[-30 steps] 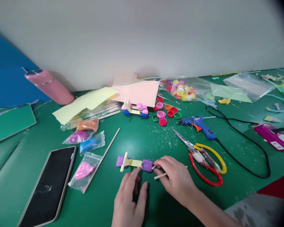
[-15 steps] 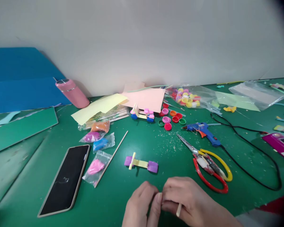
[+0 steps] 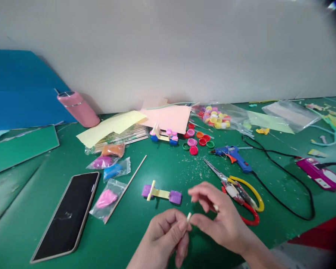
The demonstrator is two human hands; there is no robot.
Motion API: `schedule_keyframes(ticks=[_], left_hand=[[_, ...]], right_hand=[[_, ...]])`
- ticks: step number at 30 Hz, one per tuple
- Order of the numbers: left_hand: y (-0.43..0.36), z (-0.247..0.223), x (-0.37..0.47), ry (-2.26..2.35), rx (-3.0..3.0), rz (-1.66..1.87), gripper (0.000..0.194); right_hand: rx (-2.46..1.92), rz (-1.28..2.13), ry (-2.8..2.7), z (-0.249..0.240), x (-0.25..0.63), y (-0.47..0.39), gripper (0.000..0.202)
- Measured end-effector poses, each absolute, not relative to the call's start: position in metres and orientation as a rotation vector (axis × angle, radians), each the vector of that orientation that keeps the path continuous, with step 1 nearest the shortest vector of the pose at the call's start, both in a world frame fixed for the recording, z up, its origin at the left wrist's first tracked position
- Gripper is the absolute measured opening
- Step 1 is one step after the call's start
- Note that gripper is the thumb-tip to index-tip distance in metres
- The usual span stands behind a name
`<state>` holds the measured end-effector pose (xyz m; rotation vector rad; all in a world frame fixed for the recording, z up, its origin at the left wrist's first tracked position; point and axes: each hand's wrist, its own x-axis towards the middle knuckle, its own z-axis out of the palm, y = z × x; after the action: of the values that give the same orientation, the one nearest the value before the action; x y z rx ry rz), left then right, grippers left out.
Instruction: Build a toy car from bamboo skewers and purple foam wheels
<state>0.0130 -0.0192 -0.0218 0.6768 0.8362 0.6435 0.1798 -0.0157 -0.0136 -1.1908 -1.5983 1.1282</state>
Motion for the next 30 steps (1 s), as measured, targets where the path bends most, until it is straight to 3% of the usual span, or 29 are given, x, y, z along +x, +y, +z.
schedule_keyframes(ticks=[5,13,20,30], left_hand=[[-0.006,-0.015,0.020,0.843,0.570,0.749,0.019],[0.004,-0.014,0.025,0.856,0.642,0.770,0.014],[0.002,-0.019,0.023,0.861,0.793,0.692,0.017],[0.000,-0.031,0.023,0.792,0.862,0.552,0.028]], right_hand=[[-1.286,1.233,-1.401,-0.009,0.198,-0.006,0.041],[-1.291,1.023,-1.938,0.009,0.194,-0.001,0.037],[-1.305,0.637,-2.272,0.003,0.189,0.006,0.049],[-0.849,0.080,-2.306,-0.017,0.184,0.024,0.033]])
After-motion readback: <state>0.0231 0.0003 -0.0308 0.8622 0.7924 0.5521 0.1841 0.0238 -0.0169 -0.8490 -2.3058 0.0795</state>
